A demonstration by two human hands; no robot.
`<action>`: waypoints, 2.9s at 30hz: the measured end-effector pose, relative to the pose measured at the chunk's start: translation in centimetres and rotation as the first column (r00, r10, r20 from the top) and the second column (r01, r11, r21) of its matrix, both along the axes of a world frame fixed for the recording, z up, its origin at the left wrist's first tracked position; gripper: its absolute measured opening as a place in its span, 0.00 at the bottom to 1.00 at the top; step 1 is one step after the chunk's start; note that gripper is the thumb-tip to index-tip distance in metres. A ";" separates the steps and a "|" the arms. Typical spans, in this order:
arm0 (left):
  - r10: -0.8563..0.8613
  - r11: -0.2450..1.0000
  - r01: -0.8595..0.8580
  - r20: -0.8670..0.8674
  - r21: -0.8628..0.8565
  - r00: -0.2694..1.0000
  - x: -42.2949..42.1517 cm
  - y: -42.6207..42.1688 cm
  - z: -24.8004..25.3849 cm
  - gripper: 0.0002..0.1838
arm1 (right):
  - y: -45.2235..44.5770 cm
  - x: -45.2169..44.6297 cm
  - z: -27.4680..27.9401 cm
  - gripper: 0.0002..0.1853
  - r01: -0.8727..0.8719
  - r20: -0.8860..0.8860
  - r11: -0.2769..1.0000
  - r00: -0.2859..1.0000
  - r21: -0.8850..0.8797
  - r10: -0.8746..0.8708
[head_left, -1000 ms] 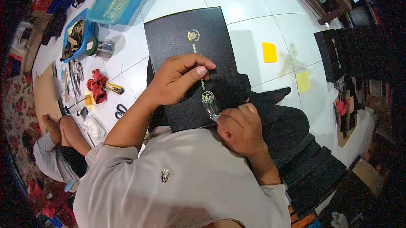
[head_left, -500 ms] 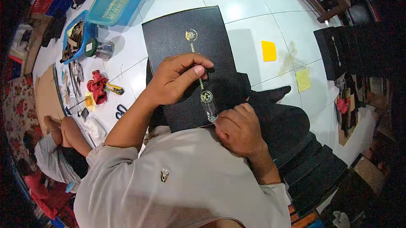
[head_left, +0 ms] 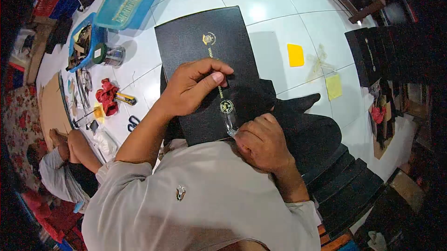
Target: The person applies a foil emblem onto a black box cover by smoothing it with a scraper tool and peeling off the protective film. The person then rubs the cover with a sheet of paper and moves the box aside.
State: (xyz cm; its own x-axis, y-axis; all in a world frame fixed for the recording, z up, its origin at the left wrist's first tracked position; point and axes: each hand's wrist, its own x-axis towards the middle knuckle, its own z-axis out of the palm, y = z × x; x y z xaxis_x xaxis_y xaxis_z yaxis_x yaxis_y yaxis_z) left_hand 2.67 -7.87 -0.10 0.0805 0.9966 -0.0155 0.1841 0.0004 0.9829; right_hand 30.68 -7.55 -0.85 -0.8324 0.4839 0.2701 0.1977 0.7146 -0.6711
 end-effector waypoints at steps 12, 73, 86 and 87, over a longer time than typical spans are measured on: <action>0.000 1.000 -0.001 -0.021 -0.016 1.000 0.1 0.1 0.2 0.14 | 0.0 -0.1 0.1 0.07 -0.003 -0.017 1.000 1.000 0.024 0.003; -0.002 1.000 0.002 -0.026 0.013 1.000 -0.1 0.0 0.0 0.14 | 0.3 0.0 0.0 0.07 -0.090 -0.028 0.995 0.996 -0.042 0.088; -0.006 1.000 0.006 -0.013 0.006 1.000 0.0 0.1 0.0 0.13 | 0.4 0.0 0.2 0.07 -0.093 -0.039 0.994 0.995 -0.054 0.091; -0.004 1.000 0.004 -0.010 0.000 1.000 0.0 0.1 0.0 0.13 | 0.4 0.0 0.2 0.07 -0.093 -0.039 0.994 0.995 -0.054 0.091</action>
State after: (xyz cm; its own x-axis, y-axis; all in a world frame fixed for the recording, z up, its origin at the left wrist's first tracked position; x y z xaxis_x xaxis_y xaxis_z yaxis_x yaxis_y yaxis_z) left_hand 2.68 -7.77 -0.07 0.0841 0.9963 -0.0160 0.1941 -0.0007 0.9810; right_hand 30.64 -7.14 -0.66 -0.8643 0.4206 0.2759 0.1072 0.6899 -0.7159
